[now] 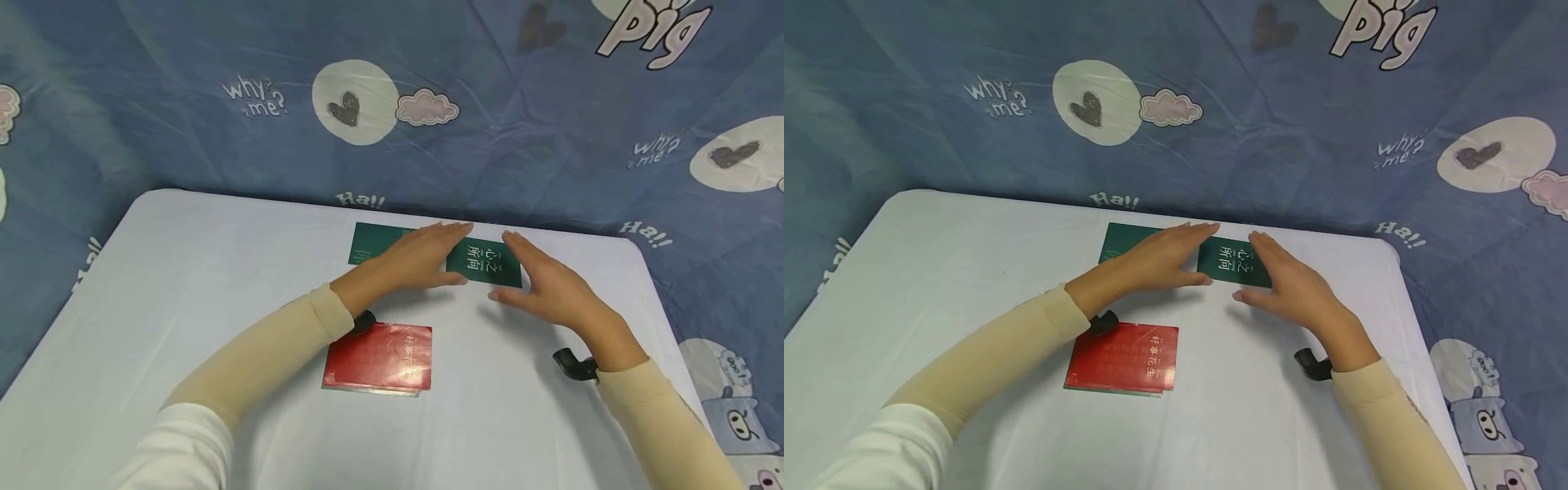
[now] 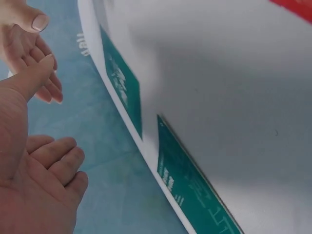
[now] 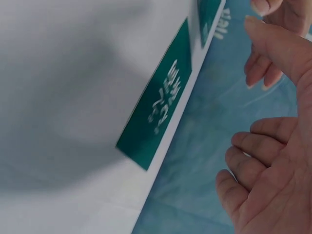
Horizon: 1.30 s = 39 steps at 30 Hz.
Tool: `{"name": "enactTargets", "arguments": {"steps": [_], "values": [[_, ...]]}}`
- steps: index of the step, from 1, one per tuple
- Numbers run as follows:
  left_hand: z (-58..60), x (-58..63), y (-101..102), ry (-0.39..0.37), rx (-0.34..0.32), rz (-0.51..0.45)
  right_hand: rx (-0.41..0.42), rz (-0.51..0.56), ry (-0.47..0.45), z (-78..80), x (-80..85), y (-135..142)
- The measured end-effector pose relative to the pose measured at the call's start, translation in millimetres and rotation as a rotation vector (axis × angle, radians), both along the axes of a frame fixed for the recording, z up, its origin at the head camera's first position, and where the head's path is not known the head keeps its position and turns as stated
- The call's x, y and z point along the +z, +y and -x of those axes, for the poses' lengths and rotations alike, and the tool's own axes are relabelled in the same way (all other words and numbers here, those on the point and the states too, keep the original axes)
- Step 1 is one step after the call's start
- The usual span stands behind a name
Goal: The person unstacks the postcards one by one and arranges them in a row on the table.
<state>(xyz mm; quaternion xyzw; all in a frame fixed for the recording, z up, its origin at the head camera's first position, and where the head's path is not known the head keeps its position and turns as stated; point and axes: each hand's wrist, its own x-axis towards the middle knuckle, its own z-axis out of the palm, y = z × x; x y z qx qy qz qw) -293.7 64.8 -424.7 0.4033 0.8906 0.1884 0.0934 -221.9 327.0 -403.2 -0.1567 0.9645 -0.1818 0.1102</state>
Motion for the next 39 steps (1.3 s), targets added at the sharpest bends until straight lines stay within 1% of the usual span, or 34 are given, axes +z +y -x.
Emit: {"name": "enactTargets", "arguments": {"steps": [6, 12, 17, 22, 25, 30, 34, 39], "values": [[-11.9, 7.4, -9, -0.004, 0.003, -0.023, 0.031, -0.019, 0.049, -10.8, 5.1, -12], [-25.9, 9.7, -24, -0.009, 0.012, -0.022, 0.071, -0.024, 0.082, -23.5, 9.3, -24], [-40.5, 10.9, -43, -0.025, 0.021, -0.028, 0.13, -0.021, 0.106, -36.4, 9.9, -37], [-56.9, 9.6, -64, -0.029, 0.027, -0.047, 0.196, -0.008, 0.145, -50.3, 8.3, -50], [-66.7, 8.4, -76, -0.036, 0.035, -0.063, 0.218, 0.002, 0.159, -58.0, 4.9, -56], [-81.8, 4.5, -89, -0.063, 0.052, -0.095, 0.224, 0.014, 0.153, -70.5, -3.4, -65], [-93.5, -0.1, -98, -0.079, 0.069, -0.088, 0.218, 0.023, 0.141, -79.0, -12.3, -70], [-107.0, -7.3, -111, -0.095, 0.084, -0.068, 0.211, 0.046, 0.141, -85.4, -24.6, -76]]}}
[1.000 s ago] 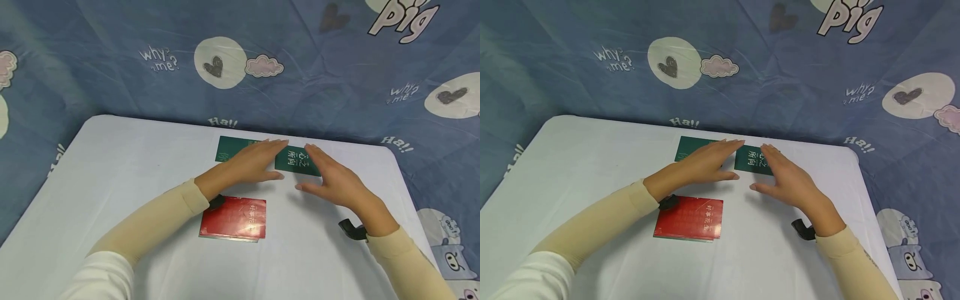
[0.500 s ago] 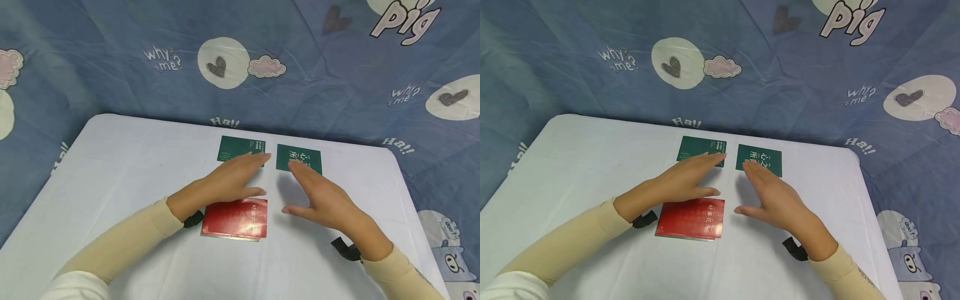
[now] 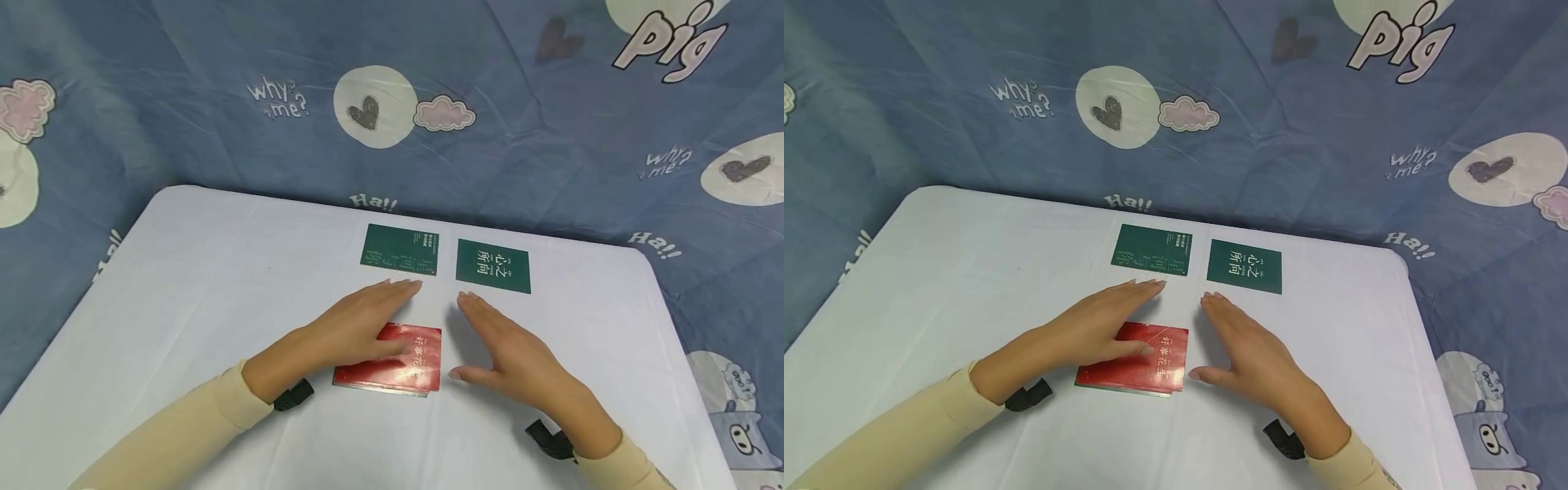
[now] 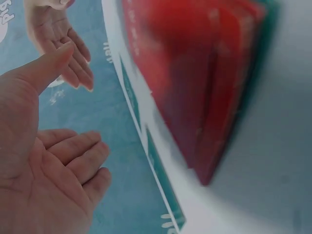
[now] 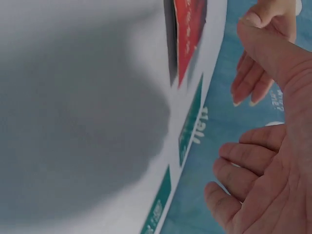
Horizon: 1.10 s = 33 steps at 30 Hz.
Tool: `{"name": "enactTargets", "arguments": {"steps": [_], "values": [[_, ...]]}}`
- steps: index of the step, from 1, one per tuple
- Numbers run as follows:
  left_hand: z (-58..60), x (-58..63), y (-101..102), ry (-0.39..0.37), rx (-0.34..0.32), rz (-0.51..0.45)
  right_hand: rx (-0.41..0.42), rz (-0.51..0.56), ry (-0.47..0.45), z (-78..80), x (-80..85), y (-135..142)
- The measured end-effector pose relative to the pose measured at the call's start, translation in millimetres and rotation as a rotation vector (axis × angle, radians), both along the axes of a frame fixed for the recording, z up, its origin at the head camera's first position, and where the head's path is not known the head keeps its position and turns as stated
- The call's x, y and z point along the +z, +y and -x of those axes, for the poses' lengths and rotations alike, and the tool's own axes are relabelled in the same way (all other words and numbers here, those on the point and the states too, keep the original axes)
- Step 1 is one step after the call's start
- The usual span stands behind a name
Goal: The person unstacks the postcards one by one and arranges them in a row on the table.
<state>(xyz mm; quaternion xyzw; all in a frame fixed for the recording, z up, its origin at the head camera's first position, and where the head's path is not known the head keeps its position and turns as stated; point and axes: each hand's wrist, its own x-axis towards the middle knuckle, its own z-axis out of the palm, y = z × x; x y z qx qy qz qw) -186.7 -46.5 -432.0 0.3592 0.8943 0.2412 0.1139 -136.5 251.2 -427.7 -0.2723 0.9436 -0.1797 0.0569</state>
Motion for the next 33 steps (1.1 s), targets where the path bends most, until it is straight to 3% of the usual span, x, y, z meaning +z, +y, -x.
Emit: {"name": "enactTargets", "arguments": {"steps": [15, 33], "values": [[-26.3, -18.6, -34, -0.046, 0.024, 0.002, 0.051, 0.009, -0.039, -13.0, -21.0, -20], [-34.2, -33.9, -57, -0.054, 0.046, -0.022, 0.059, 0.003, -0.054, -17.5, -35.6, -34]]}}
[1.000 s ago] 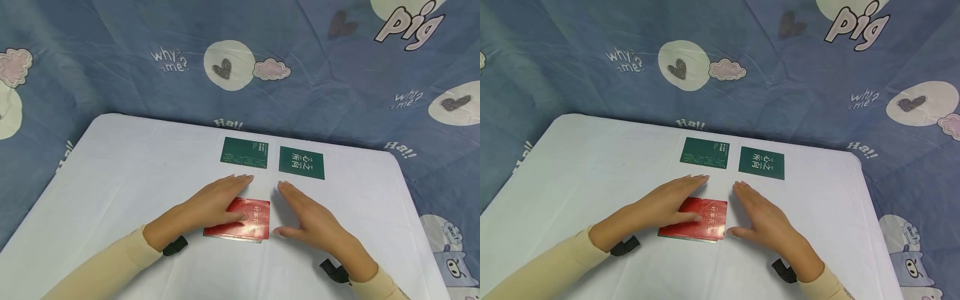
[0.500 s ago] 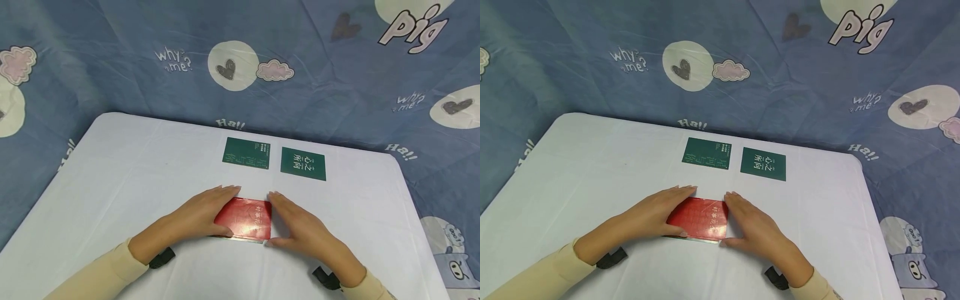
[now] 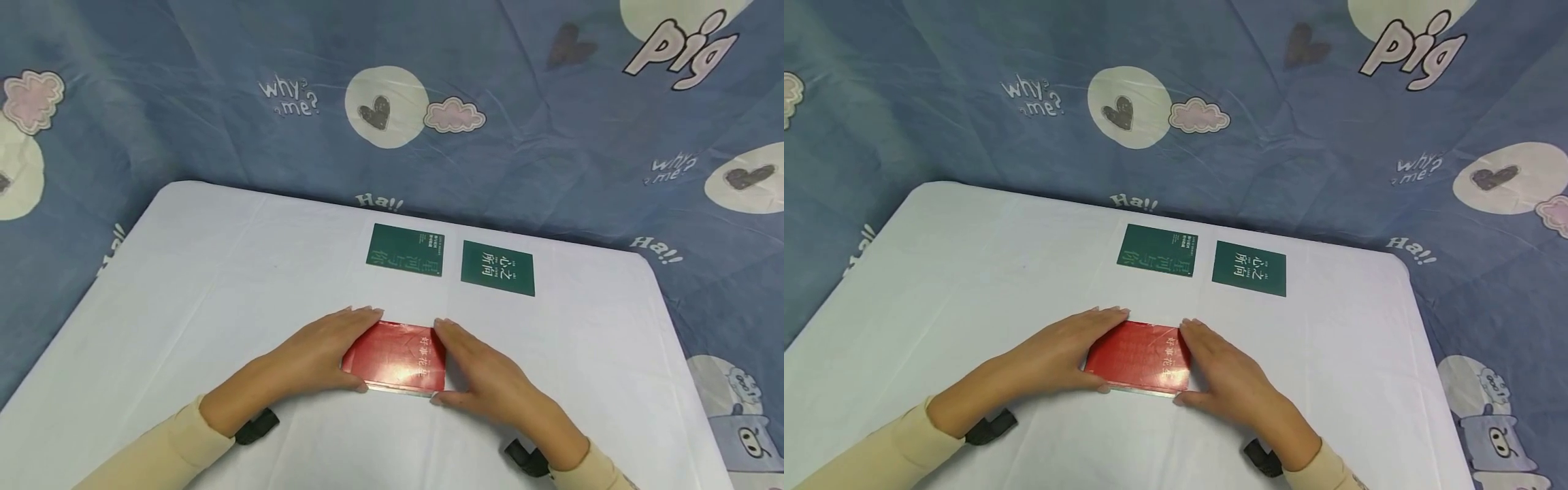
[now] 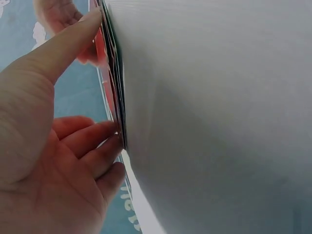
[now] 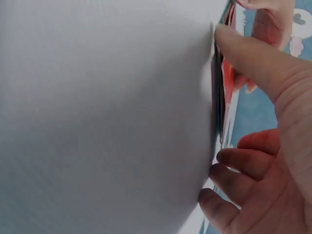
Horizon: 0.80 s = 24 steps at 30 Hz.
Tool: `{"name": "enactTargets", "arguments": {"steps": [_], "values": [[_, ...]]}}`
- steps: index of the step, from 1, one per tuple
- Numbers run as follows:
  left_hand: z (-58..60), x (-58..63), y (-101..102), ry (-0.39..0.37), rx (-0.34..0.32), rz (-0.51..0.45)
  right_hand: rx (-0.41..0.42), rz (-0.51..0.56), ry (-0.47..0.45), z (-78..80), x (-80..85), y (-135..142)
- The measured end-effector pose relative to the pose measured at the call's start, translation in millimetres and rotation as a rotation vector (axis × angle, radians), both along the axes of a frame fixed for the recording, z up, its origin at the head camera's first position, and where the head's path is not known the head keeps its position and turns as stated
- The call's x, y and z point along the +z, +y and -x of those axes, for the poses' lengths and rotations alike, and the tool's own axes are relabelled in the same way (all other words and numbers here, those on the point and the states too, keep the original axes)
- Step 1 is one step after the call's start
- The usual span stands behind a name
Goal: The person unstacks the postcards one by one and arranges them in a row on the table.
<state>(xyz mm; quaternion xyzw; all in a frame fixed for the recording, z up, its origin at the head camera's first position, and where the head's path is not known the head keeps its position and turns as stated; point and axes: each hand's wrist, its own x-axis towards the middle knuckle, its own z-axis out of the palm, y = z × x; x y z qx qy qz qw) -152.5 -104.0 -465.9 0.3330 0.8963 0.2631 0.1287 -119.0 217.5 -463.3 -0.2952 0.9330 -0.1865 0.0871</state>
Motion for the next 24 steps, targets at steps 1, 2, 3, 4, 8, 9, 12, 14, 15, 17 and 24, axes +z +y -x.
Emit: {"name": "enactTargets", "arguments": {"steps": [1, 2, 3, 4, 8, 9, 12, 14, 15, 17, 24], "values": [[0.1, -0.2, 0.0, 0.002, -0.001, -0.001, -0.003, -0.001, -0.002, -0.4, -0.5, -0.3], [0.2, -0.5, 0.0, 0.004, -0.003, -0.003, -0.008, -0.002, -0.005, -0.7, -0.8, -0.6], [0.1, -1.2, -0.1, 0.005, -0.006, -0.005, -0.014, -0.002, -0.008, -1.0, -1.1, -0.8], [0.0, -1.6, -0.1, 0.003, -0.007, -0.007, -0.019, -0.002, -0.012, -1.2, -1.3, -1.0], [-0.7, -3.3, -0.4, -0.012, -0.008, -0.016, -0.039, 0.003, -0.03, -1.6, -2.2, -1.2], [-0.9, -3.8, -0.5, -0.014, -0.009, -0.018, -0.041, 0.006, -0.032, -1.6, -2.5, -1.2], [-1.3, -4.4, -0.7, -0.015, -0.006, -0.025, -0.044, 0.017, -0.033, -1.7, -3.5, -1.4], [-1.4, -4.9, -0.9, -0.013, -0.002, -0.03, -0.047, 0.023, -0.031, -1.9, -3.7, -1.8], [-1.5, -5.0, -1.0, -0.012, 0.001, -0.031, -0.048, 0.026, -0.029, -2.0, -3.7, -2.0], [-1.6, -5.1, -1.4, -0.013, 0.006, -0.039, -0.049, 0.03, -0.027, -2.1, -3.9, -2.3], [-2.9, -3.8, -2.6, -0.007, 0.01, -0.056, -0.046, 0.036, -0.029, -1.1, -5.5, -3.2]]}}
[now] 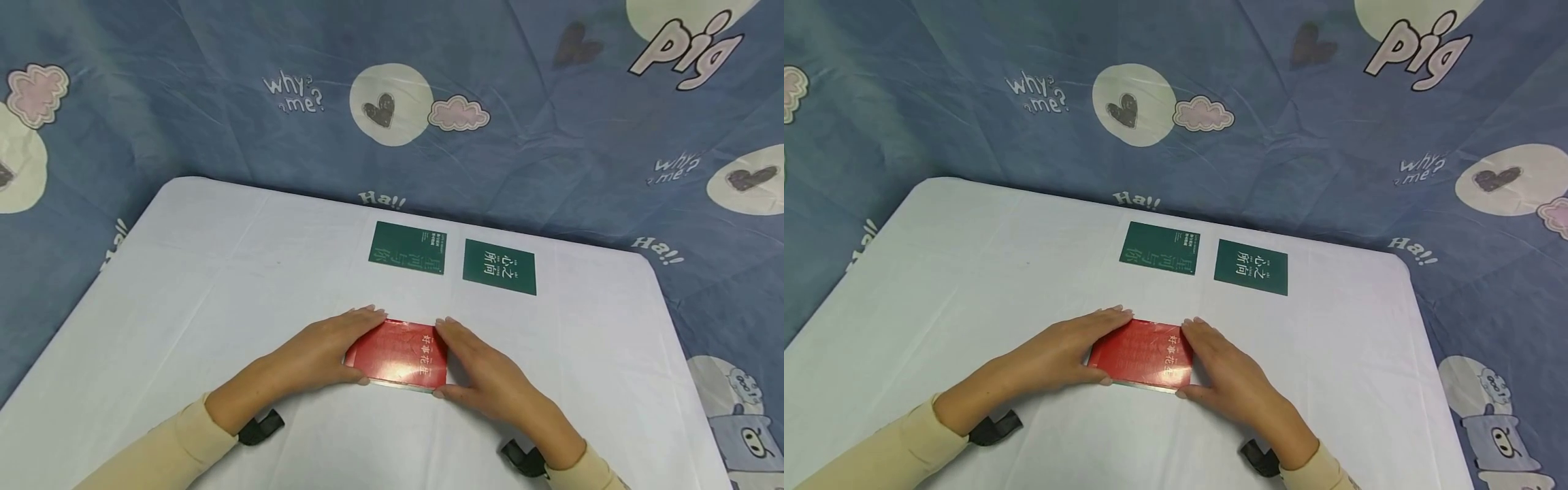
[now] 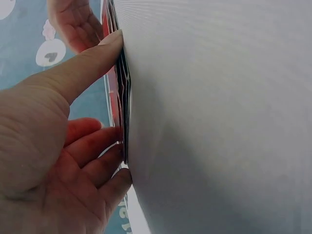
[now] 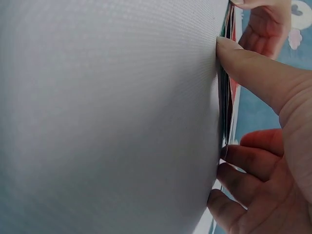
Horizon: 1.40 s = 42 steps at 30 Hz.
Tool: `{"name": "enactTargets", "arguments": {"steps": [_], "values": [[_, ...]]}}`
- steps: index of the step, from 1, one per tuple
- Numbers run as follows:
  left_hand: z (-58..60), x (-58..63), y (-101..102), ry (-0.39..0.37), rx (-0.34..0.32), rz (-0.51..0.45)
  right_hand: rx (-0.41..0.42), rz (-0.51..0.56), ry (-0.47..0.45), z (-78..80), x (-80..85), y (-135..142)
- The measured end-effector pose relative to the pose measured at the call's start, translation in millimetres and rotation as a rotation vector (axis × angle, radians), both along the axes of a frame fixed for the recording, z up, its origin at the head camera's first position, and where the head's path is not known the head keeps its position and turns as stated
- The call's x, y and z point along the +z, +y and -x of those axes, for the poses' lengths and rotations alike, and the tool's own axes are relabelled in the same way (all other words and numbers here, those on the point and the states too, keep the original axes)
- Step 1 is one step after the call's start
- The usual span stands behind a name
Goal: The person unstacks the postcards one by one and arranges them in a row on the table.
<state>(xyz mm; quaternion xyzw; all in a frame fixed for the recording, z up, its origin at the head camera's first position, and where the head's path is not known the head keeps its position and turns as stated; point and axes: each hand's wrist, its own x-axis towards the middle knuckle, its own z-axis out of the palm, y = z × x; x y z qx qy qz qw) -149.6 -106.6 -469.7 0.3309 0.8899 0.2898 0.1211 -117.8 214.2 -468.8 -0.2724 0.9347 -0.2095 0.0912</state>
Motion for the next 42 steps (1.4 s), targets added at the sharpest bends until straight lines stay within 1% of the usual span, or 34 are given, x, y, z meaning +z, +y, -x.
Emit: {"name": "enactTargets", "arguments": {"steps": [4, 12, 19, 24, 30, 42], "values": [[0.2, 1.1, 0.8, -0.006, 0.005, -0.002, -0.004, 0.003, -0.015, 0.2, 0.2, 0.4], [-0.6, 0.9, 1.5, -0.036, 0.029, 0.003, -0.004, 0.024, -0.015, 0.3, 1.6, 1.1], [-1.2, 4.6, 2.0, -0.035, 0.037, 0.013, -0.002, 0.032, -0.022, 1.2, 1.9, 1.3], [-1.8, 5.1, 1.7, -0.034, 0.041, 0.011, -0.003, 0.036, -0.033, 1.9, 1.9, 0.6], [-1.2, 5.3, 1.5, -0.031, 0.032, 0.015, -0.001, 0.029, -0.03, 2.1, 2.2, 0.5], [1.9, 4.4, 3.1, -0.017, 0.006, 0.024, -0.022, -0.01, -0.042, 1.7, 7.5, 0.0]]}}
